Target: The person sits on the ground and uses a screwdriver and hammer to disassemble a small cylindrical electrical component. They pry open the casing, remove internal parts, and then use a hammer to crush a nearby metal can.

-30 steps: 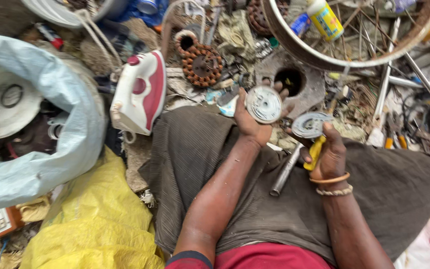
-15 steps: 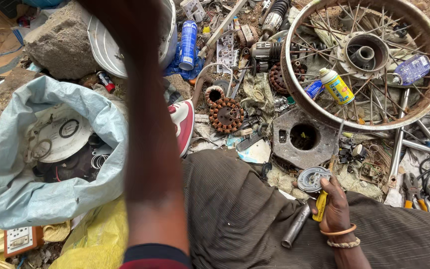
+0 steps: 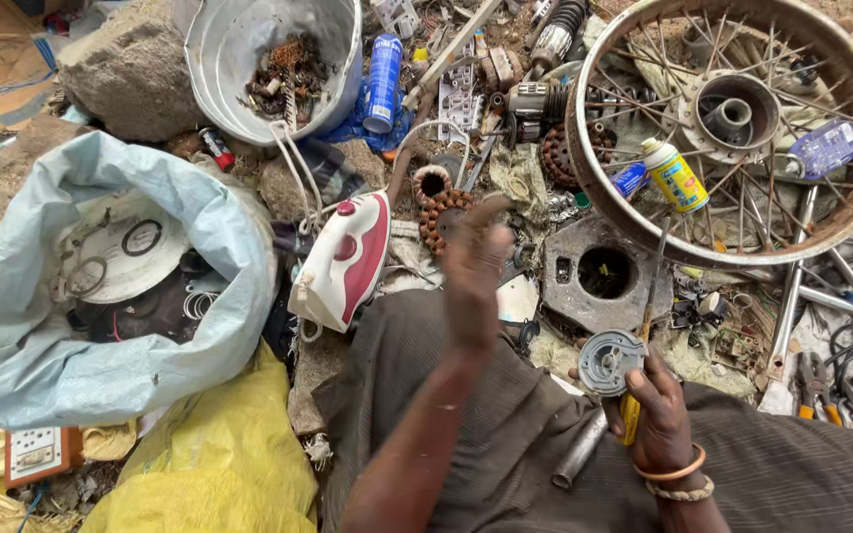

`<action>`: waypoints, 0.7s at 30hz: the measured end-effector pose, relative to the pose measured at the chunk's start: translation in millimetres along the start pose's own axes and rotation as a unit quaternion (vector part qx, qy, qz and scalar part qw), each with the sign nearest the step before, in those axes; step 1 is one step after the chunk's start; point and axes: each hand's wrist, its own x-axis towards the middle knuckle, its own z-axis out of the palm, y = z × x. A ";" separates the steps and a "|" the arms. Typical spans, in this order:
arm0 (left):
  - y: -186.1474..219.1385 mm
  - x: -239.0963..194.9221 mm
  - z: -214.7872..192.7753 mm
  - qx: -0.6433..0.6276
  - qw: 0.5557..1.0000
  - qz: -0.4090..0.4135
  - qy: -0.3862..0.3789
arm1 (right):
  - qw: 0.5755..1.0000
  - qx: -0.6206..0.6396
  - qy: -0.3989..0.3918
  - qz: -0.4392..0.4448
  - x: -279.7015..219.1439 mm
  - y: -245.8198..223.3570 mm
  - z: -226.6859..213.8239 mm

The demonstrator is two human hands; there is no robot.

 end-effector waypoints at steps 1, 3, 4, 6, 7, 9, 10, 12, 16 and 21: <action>-28.8 -19.5 18.8 0.024 0.997 -0.060 -0.038 | 1.000 -0.018 0.000 -0.008 -9.7 2.2 -2.3; -62.2 -60.8 40.9 0.045 0.969 -0.182 -0.163 | 0.998 -0.052 -0.002 -0.030 -17.5 5.7 -4.3; -69.5 -71.1 49.9 0.097 0.953 -0.190 -0.217 | 0.996 -0.079 0.027 -0.022 -19.9 7.5 -2.6; -73.4 -87.4 61.6 0.015 0.937 -0.241 -0.253 | 0.987 -0.134 0.088 -0.005 -24.7 6.2 3.3; -75.0 -93.7 65.0 -0.026 0.925 -0.266 -0.269 | 0.973 -0.206 0.102 -0.032 -25.6 4.0 8.0; -81.7 -100.5 64.5 -0.176 0.901 -0.287 -0.275 | 0.925 -0.347 0.131 -0.082 -23.3 -0.5 22.4; -87.8 -103.9 62.6 -0.251 0.879 -0.297 -0.275 | 0.900 -0.403 0.127 -0.112 -21.7 -3.3 30.9; -103.5 -110.6 57.3 -0.269 0.876 -0.301 -0.262 | 0.832 -0.515 0.124 -0.162 -25.0 -12.4 44.4; -116.0 -107.1 42.2 -0.282 0.879 -0.288 -0.254 | 0.854 -0.498 0.081 -0.129 -35.0 -26.6 64.7; -93.7 -72.7 33.8 -0.539 0.771 -0.310 -0.139 | 0.829 -0.543 0.094 -0.096 -58.6 -46.8 61.5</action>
